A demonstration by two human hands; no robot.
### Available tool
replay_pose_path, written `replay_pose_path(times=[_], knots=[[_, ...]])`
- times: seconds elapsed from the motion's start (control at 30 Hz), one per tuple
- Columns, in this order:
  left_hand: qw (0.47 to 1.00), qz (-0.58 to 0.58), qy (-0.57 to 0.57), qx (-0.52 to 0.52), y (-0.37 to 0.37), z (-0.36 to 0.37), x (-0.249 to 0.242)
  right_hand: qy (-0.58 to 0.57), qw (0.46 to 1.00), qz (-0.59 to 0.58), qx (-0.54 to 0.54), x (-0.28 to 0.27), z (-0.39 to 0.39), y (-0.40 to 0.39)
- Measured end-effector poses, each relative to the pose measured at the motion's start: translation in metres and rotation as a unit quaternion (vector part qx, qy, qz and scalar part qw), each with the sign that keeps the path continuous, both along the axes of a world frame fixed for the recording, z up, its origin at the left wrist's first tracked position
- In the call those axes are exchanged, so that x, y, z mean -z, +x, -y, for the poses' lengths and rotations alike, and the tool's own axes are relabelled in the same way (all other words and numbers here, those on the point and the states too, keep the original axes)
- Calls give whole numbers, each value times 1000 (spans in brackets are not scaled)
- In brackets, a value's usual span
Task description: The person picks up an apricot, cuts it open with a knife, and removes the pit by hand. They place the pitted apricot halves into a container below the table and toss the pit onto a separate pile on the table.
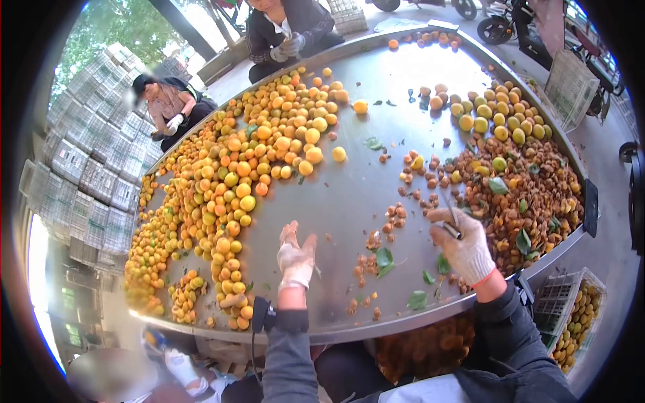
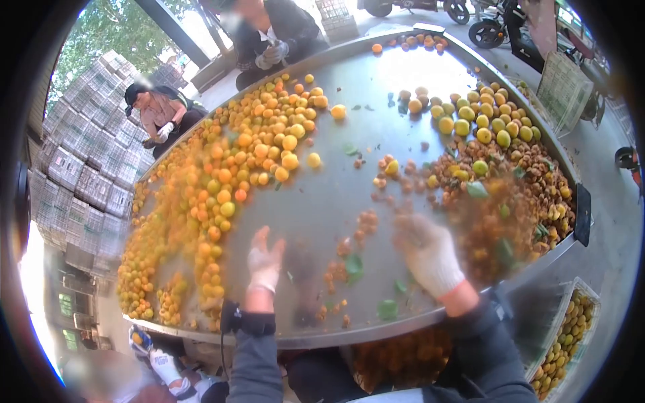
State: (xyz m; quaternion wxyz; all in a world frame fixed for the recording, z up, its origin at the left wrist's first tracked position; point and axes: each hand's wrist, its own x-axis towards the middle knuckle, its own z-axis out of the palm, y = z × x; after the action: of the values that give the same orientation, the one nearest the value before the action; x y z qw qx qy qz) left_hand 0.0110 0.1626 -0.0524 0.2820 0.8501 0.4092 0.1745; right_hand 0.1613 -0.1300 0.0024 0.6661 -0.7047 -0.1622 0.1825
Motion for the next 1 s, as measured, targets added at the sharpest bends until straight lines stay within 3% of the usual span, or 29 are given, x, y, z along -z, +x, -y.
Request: replay_pose_path(times=[0.03, 0.07, 0.1, 0.13, 0.17, 0.23, 0.3, 0.33, 0.37, 0.4, 0.43, 0.47, 0.53, 0.57, 0.63, 0.67, 0.73, 0.8, 0.87, 1.0], knots=[[1000, 8, -3, 5, 4, 13, -14, -4, 1000, 3, -4, -3, -3, 1], [969, 124, -211, 15, 7, 33, -32, -10, 1000, 4, -9, -8, -9, 1], [883, 230, -409, 24, 10, 49, -37, 6, 996, -92, -19, -20, -13, 0], [760, 322, -560, 73, 10, 60, -22, 2, 996, -88, -16, -24, -15, 1], [601, 398, -683, 117, 9, 74, -7, 18, 988, -153, -32, -25, -18, 1], [755, 284, -556, 201, 17, 134, 1, 51, 968, -238, -65, -31, -20, 1], [726, 259, -602, 210, 30, 171, -32, 89, 967, -232, -57, -15, -27, -4], [721, 266, -602, 215, 34, 174, -26, 128, 964, -226, -46, -9, -29, -7], [749, 224, -578, 234, 36, 177, -17, 103, 971, -203, -67, -9, -29, -13], [773, 181, -554, 251, 37, 179, -11, 26, 989, -42, -142, -9, -24, -12], [778, 150, -565, 229, 36, 174, -29, 15, 984, 27, -176, 2, -20, -6], [775, 156, -567, 230, 30, 166, -31, 7, 973, 96, -209, 15, -17, 3], [753, 216, -618, 61, 16, 148, -33, 65, 978, 64, -188, 15, -10, 24], [748, 226, -621, 63, 13, 143, -35, 44, 992, 22, -119, 7, -12, 25], [649, 447, -608, -92, 7, 132, -37, -37, 997, 24, -67, 3, -33, 43], [643, 456, -608, -94, 2, 125, -39, -88, 994, 32, -57, 2, -49, 54], [598, 518, -603, -106, -8, 113, -41, -64, 991, 72, -90, 8, -95, 77], [582, 515, -619, -111, -16, 107, -41, -217, 958, 156, -102, 1, -148, 91], [566, 521, -630, -109, -22, 100, -41, -267, 926, 239, -121, 32, -202, 117], [555, 517, -641, -123, -40, 86, -45, -329, 902, 251, -121, 51, -293, 122]])
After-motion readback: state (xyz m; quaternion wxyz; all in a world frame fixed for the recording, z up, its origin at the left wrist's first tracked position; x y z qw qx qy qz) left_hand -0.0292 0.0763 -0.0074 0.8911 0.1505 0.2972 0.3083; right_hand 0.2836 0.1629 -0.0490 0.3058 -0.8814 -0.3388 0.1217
